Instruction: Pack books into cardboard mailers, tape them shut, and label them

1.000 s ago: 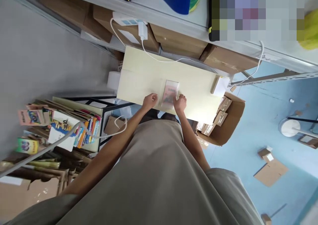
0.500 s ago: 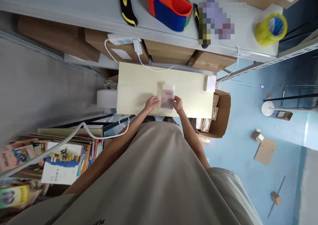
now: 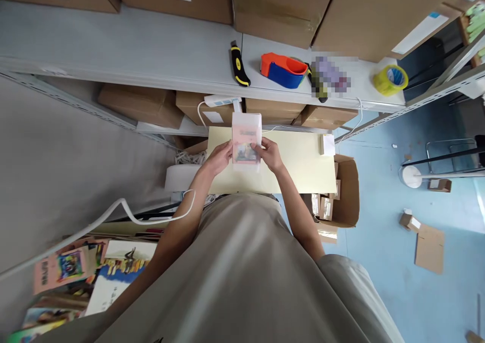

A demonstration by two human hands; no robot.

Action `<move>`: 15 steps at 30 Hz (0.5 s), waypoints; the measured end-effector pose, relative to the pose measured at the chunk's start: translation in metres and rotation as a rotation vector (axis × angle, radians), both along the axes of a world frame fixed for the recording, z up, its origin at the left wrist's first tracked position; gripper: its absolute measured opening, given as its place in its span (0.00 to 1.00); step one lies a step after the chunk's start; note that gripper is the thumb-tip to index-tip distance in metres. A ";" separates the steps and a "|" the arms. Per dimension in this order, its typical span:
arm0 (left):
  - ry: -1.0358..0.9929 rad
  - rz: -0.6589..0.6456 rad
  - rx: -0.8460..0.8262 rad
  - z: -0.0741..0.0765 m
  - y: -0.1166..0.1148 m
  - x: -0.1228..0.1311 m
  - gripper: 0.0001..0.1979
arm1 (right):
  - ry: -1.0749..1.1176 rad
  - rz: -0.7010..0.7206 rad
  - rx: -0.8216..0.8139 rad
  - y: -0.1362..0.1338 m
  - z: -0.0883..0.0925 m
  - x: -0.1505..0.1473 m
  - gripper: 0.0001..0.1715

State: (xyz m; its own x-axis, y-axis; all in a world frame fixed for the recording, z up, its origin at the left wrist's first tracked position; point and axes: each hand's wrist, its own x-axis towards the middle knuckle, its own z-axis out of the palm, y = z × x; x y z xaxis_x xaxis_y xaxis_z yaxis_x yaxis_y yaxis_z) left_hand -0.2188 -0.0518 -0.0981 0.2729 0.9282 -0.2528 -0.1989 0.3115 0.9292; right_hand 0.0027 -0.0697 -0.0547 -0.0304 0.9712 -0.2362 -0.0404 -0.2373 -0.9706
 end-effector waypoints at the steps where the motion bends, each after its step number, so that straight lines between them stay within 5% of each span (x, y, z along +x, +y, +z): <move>1: -0.045 -0.002 -0.018 0.001 0.000 -0.006 0.34 | -0.007 0.007 0.006 0.001 0.001 -0.006 0.40; 5: -0.028 0.159 -0.095 0.001 -0.006 -0.024 0.29 | -0.099 0.000 0.054 0.002 0.000 -0.030 0.37; 10: 0.193 0.490 0.018 0.005 -0.016 -0.035 0.21 | -0.404 -0.225 0.147 -0.003 -0.003 -0.076 0.35; 15: 0.494 0.541 0.285 0.024 -0.038 -0.035 0.11 | -0.156 -0.107 0.151 -0.020 0.000 -0.138 0.44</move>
State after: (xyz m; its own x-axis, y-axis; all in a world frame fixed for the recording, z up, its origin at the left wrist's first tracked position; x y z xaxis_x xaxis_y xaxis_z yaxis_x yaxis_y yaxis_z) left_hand -0.2541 -0.0894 -0.0739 -0.3174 0.9474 0.0404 0.2025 0.0261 0.9789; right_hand -0.1355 -0.0898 -0.0546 0.1001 0.9916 -0.0815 0.0955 -0.0911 -0.9913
